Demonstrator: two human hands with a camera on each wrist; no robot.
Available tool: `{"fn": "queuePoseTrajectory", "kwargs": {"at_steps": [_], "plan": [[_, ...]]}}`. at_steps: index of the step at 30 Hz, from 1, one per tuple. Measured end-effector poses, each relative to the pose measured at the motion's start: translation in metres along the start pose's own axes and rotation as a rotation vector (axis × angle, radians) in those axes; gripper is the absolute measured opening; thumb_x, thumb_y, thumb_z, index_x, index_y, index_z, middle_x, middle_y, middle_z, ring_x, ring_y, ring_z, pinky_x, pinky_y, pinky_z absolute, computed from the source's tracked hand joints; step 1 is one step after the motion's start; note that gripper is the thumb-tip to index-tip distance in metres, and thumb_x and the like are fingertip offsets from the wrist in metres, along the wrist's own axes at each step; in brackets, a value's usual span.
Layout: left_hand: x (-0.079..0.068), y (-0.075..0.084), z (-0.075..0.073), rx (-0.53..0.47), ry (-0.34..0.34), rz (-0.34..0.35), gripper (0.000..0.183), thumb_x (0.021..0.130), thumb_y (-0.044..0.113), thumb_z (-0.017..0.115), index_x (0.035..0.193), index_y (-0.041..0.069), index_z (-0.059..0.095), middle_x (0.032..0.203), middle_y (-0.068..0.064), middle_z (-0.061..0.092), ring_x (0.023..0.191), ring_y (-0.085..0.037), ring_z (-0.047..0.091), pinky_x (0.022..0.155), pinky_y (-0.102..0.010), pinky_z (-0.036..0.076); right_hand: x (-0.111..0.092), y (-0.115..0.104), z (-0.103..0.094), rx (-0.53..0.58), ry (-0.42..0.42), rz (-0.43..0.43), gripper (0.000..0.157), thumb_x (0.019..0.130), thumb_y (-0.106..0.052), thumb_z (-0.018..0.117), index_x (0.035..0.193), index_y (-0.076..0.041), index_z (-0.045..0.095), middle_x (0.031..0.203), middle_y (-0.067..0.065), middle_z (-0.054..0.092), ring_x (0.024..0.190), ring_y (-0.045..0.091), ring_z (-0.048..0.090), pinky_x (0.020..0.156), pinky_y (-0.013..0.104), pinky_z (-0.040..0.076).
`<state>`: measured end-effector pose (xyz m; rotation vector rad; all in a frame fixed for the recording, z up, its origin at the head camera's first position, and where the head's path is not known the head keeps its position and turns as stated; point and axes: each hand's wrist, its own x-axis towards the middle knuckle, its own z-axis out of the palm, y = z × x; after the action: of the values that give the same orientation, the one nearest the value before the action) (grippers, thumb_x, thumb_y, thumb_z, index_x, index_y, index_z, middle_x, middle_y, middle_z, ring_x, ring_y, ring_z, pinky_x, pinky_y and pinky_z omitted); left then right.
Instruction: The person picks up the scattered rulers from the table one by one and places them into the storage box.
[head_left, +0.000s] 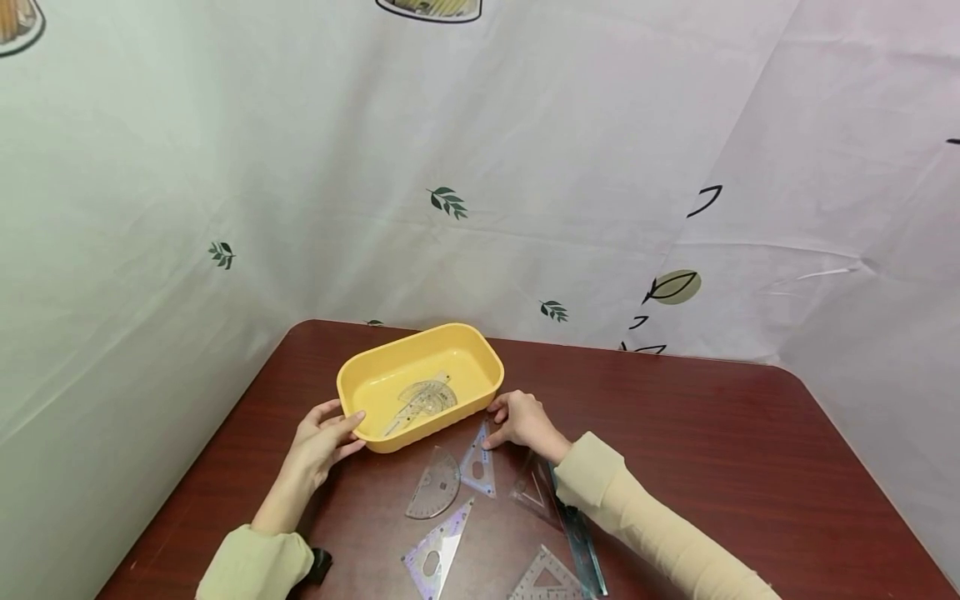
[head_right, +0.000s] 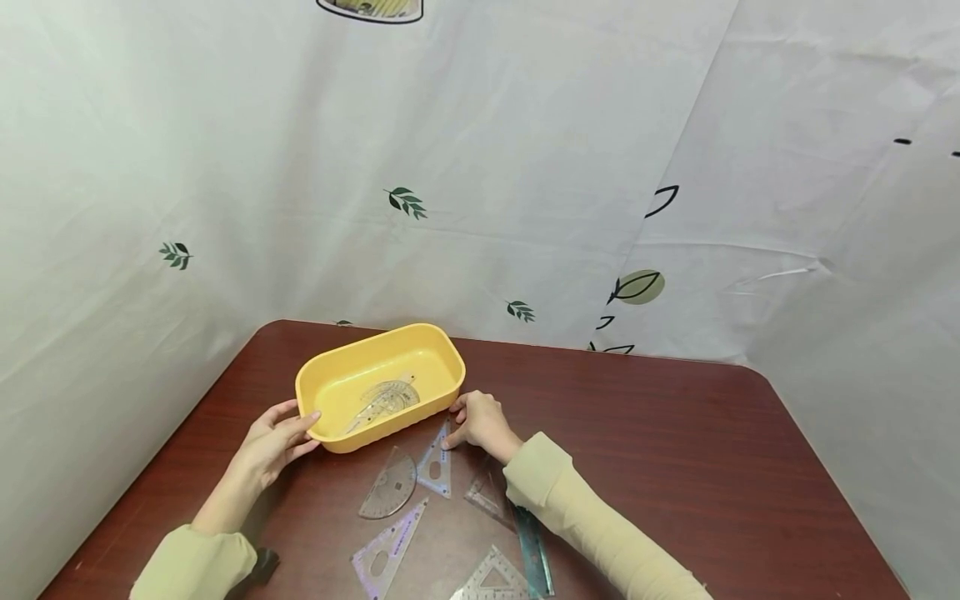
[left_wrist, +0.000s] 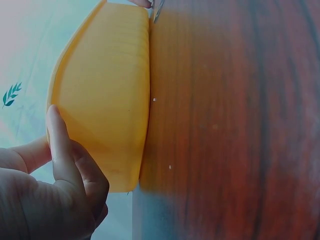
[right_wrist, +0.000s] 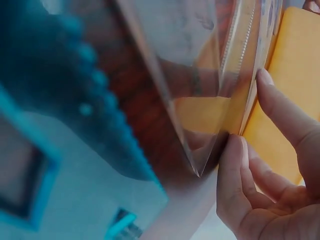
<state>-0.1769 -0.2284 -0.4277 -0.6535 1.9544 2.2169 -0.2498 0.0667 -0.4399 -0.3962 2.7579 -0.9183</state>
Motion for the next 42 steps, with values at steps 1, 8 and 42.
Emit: {"fn": "queuePoseTrajectory", "kwargs": {"at_steps": [1, 8, 42], "plan": [[0.0, 0.0, 0.0, -0.002, -0.001, 0.0, 0.075, 0.092, 0.011, 0.064, 0.148, 0.003, 0.014, 0.094, 0.003, 0.052, 0.066, -0.003, 0.057, 0.066, -0.019, 0.059, 0.0, 0.0, -0.001, -0.003, -0.002, 0.003, 0.048, 0.057, -0.02, 0.094, 0.098, -0.008, 0.071, 0.08, -0.001, 0.065, 0.072, 0.012, 0.057, 0.073, 0.029, 0.053], [-0.001, 0.0, 0.001, -0.004, 0.001, 0.0, 0.075, 0.092, 0.01, 0.064, 0.148, 0.003, 0.015, 0.094, 0.004, 0.052, 0.066, -0.003, 0.057, 0.065, -0.018, 0.059, -0.002, -0.002, -0.005, -0.025, -0.034, 0.041, 0.052, 0.058, -0.018, 0.094, 0.103, -0.006, 0.07, 0.081, 0.002, 0.064, 0.072, 0.014, 0.055, 0.069, 0.028, 0.052], [0.0, -0.001, 0.0, 0.008, 0.002, 0.001, 0.076, 0.092, 0.011, 0.064, 0.149, 0.003, 0.014, 0.099, 0.001, 0.05, 0.068, -0.003, 0.058, 0.066, -0.019, 0.059, 0.005, -0.003, -0.011, 0.074, -0.149, 0.091, 0.059, 0.056, -0.006, 0.092, 0.096, -0.006, 0.05, 0.077, 0.002, 0.06, 0.067, 0.013, 0.054, 0.059, 0.02, 0.044]]}}
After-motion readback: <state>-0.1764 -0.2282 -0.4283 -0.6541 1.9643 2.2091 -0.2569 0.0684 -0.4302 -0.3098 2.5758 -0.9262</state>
